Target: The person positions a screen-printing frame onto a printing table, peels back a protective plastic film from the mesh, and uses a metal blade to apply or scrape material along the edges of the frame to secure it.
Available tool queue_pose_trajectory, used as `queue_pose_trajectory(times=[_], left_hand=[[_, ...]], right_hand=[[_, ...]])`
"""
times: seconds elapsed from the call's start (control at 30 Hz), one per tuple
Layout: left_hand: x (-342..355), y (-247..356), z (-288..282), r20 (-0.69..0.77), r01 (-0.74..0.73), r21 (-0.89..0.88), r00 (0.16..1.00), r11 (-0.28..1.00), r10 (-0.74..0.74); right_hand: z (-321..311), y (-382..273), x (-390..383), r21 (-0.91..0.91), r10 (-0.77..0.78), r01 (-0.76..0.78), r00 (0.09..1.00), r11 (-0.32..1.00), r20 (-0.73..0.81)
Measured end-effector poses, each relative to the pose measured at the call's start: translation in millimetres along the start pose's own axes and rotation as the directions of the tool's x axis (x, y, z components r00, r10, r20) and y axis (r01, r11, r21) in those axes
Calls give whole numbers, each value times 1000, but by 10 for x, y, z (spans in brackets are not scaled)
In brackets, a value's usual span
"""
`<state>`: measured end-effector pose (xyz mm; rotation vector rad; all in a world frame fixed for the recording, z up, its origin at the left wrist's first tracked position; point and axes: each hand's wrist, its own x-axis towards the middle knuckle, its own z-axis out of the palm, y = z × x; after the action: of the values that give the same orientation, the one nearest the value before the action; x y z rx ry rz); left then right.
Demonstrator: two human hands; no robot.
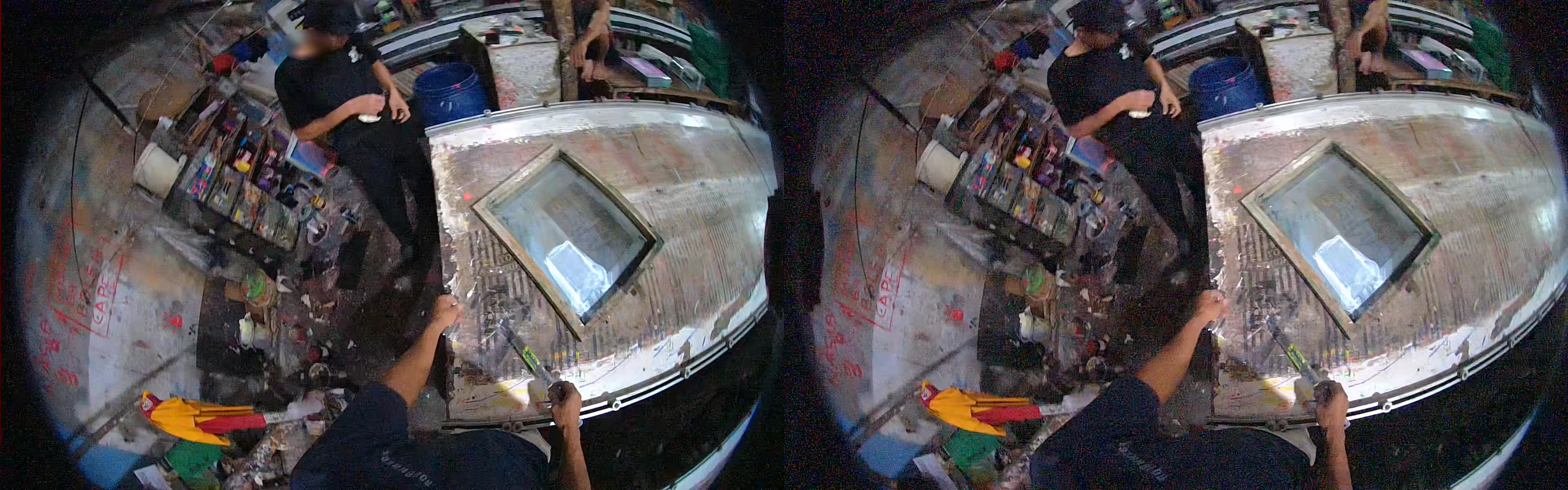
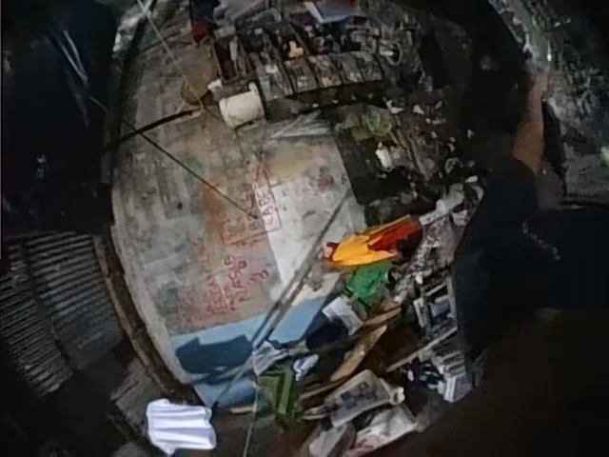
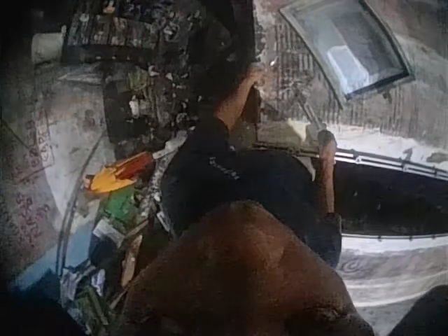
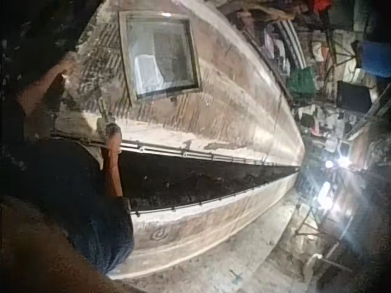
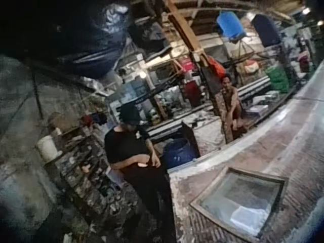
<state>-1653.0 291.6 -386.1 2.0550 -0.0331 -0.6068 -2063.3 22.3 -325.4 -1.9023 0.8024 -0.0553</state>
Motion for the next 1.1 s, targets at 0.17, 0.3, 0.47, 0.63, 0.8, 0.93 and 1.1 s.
queue_pose_trajectory(times=[0.17, 0.3, 0.47, 0.63, 0.8, 0.93, 1.1], left_hand=[[-156, 186, 176, -257, 11, 578, 952, 816, 169], [-624, 420, 461, -261, -105, 740, 865, 664, 428], [-914, 232, 896, 138, -641, 556, 699, 529, 701], [-869, 168, 858, 252, -593, 656, 755, 466, 606], [-839, 200, 834, 290, -534, 737, 804, 414, 519], [-792, 162, 856, 216, -494, 683, 840, 538, 498], [-788, 129, 850, 255, -483, 757, 838, 440, 482]], right_hand=[[13, -208, 346, -91, 11, -14, 999, 996, -34], [81, -274, 560, -139, 19, -18, 1000, 990, 3], [102, -273, 697, -215, -233, 231, 972, 949, 17], [92, -338, 667, -142, -189, 191, 982, 971, 22], [109, -355, 593, -183, -58, 81, 990, 980, 127], [153, -332, 610, -218, -40, 70, 990, 974, 138], [133, -332, 800, -281, -115, 163, 977, 946, 177]])
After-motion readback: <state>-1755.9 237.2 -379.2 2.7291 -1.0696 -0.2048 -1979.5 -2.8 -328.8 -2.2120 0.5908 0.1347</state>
